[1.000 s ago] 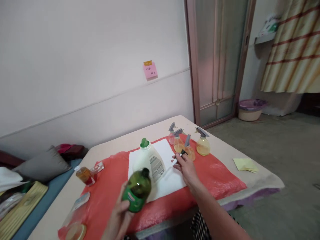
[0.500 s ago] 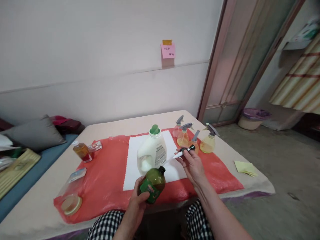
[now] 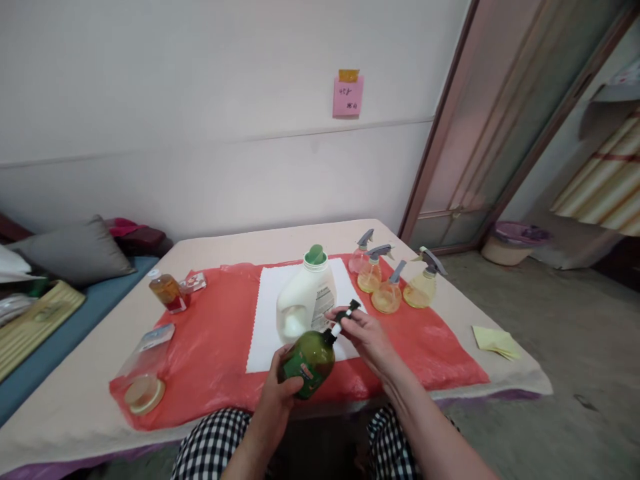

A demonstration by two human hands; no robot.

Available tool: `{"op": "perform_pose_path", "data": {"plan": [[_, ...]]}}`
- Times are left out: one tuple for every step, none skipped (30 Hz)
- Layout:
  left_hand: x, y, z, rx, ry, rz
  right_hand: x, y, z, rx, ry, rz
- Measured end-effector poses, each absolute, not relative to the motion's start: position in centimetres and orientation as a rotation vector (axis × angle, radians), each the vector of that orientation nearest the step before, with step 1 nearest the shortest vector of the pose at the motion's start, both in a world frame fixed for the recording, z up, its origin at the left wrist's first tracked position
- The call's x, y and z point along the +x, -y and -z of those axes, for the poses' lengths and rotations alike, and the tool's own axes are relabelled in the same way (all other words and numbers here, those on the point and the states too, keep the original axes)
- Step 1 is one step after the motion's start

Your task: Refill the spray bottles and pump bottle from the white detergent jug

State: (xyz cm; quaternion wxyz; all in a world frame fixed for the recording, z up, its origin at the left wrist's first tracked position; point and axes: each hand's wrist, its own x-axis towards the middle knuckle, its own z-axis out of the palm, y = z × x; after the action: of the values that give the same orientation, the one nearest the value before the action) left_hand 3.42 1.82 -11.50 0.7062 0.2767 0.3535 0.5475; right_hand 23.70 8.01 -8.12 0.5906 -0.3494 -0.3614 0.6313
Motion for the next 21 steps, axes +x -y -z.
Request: {"op": "perform_pose_path", "data": {"plan": [[3.4, -1.7, 11.4, 0.625, -0.776, -1.216, 23.2, -7.9, 8.2, -0.813, 0.870, -1.505], [3.5, -1.7, 11.4, 0.631, -0.769, -1.217, 22.7, -7.8, 8.2, -0.808, 0.892, -1.535], [3.5, -1.6, 11.3, 0.633, -0.764, -1.220, 22.3, -7.7, 8.3, -0.801, 0.907, -1.558], [3.5, -1.5, 11.3, 0.631, -0.766, -1.225, 21.9, -7.6, 8.3, -0.793, 0.912, -1.573], [3.5, -1.5, 11.3, 0.629, -0.773, -1.231, 21.5, -7.5, 8.3, -0.785, 0.910, -1.581], [3.6, -1.4, 11.3, 0.629, -0.777, -1.235, 21.3, -7.5, 8.3, -0.777, 0.903, -1.582], [3.6, -1.3, 11.2, 0.634, -0.777, -1.241, 21.1, -7.5, 8.3, -0.768, 0.892, -1.581], [3.7, -1.3, 11.2, 0.644, -0.771, -1.240, 21.0, -7.4, 8.3, -0.759, 0.880, -1.579], [3.7, -1.3, 11.1, 0.655, -0.763, -1.236, 20.9, -7.4, 8.3, -0.751, 0.868, -1.576], [3.7, -1.3, 11.2, 0.667, -0.758, -1.229, 20.8, -7.4, 8.3, -0.744, 0.856, -1.574], [3.8, -1.3, 11.2, 0.686, -0.768, -1.228, 20.6, -7.4, 8.3, -0.740, 0.844, -1.571], [3.8, -1.3, 11.3, 0.722, -0.803, -1.232, 20.5, -7.4, 8.4, -0.740, 0.831, -1.567], [3.8, -1.3, 11.5, 0.779, -0.863, -1.247, 20.3, -7.4, 8.5, -0.744, 0.816, -1.559], [3.9, -1.3, 11.7, 0.857, -0.947, -1.281, 20.0, -7.4, 8.7, -0.752, 0.795, -1.547], [4.0, -1.3, 12.0, 0.949, -1.047, -1.340, 19.7, -7.4, 8.9, -0.762, 0.771, -1.532], [4.1, -1.2, 12.4, 1.043, -1.151, -1.415, 19.4, -7.4, 9.2, -0.774, 0.742, -1.516], [4.3, -1.2, 12.7, 1.129, -1.240, -1.496, 19.0, -7.5, 9.6, -0.787, 0.713, -1.501], [4.5, -1.1, 13.0, 1.199, -1.301, -1.566, 18.7, -7.5, 10.0, -0.800, 0.684, -1.487], [4.8, -0.9, 13.4, 1.257, -1.334, -1.610, 18.4, -7.5, 10.3, -0.813, 0.658, -1.474], [5.0, -0.8, 13.6, 1.309, -1.342, -1.616, 18.1, -7.5, 10.6, -0.825, 0.637, -1.461], [5.3, -0.7, 13.8, 1.358, -1.326, -1.589, 18.0, -7.5, 10.8, -0.835, 0.620, -1.448]]}}
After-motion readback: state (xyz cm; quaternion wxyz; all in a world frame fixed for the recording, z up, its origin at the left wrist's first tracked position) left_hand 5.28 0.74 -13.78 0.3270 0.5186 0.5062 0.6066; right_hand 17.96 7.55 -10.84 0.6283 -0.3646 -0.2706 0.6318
